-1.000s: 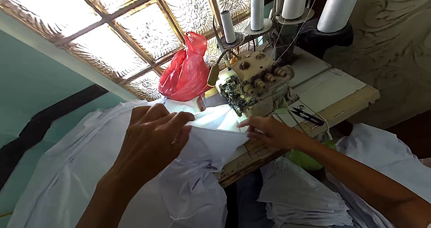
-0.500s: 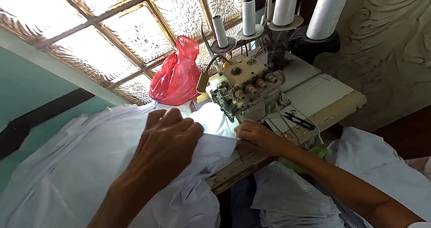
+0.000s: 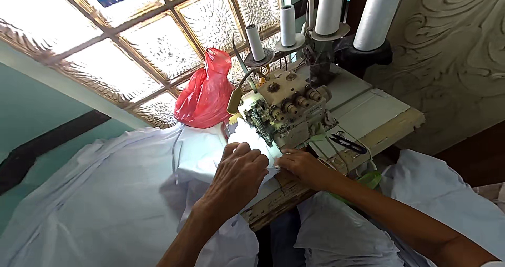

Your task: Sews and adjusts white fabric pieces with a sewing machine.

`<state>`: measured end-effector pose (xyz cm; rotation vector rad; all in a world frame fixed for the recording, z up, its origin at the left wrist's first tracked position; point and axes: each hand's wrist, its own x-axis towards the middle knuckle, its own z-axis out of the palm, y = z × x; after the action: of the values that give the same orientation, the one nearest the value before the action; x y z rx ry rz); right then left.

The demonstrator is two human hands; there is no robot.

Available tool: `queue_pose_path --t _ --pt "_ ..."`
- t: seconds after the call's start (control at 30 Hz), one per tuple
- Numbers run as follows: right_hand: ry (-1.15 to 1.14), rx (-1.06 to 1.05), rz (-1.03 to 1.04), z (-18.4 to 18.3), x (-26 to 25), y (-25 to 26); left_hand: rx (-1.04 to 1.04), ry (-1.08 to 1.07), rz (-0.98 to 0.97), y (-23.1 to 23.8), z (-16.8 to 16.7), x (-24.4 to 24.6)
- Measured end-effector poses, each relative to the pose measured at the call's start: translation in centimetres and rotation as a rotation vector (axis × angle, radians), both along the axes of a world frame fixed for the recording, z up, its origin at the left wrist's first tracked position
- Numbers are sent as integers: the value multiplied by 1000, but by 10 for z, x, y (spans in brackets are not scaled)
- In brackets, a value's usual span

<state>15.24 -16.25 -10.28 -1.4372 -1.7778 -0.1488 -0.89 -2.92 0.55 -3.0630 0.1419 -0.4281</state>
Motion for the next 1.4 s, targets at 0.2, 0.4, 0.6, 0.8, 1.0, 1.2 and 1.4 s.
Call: queue_pose_path --t 0.2,0.4,0.6,0.8,1.0,1.2,1.4 --pt "30 12 26 0 0 -1 -33 -19 44 -9 -17 7" --pt "54 -11 45 -1 2 -1 -80 -143 109 -10 -39 11" --pt "46 104 -97 -6 -5 6 -116 -151 240 -18 -56 13" --pt "-281 236 -477 -20 -14 25 -148 -140 404 -10 -70 28" --pt "-288 195 -491 -27 -16 1 -170 -97 525 12 -74 38" --pt "-32 -419 -764 -37 35 -64 -164 -34 653 3 -72 25" --pt "-56 -673 -874 -38 54 -73 -126 -162 610 -27 -75 -8"
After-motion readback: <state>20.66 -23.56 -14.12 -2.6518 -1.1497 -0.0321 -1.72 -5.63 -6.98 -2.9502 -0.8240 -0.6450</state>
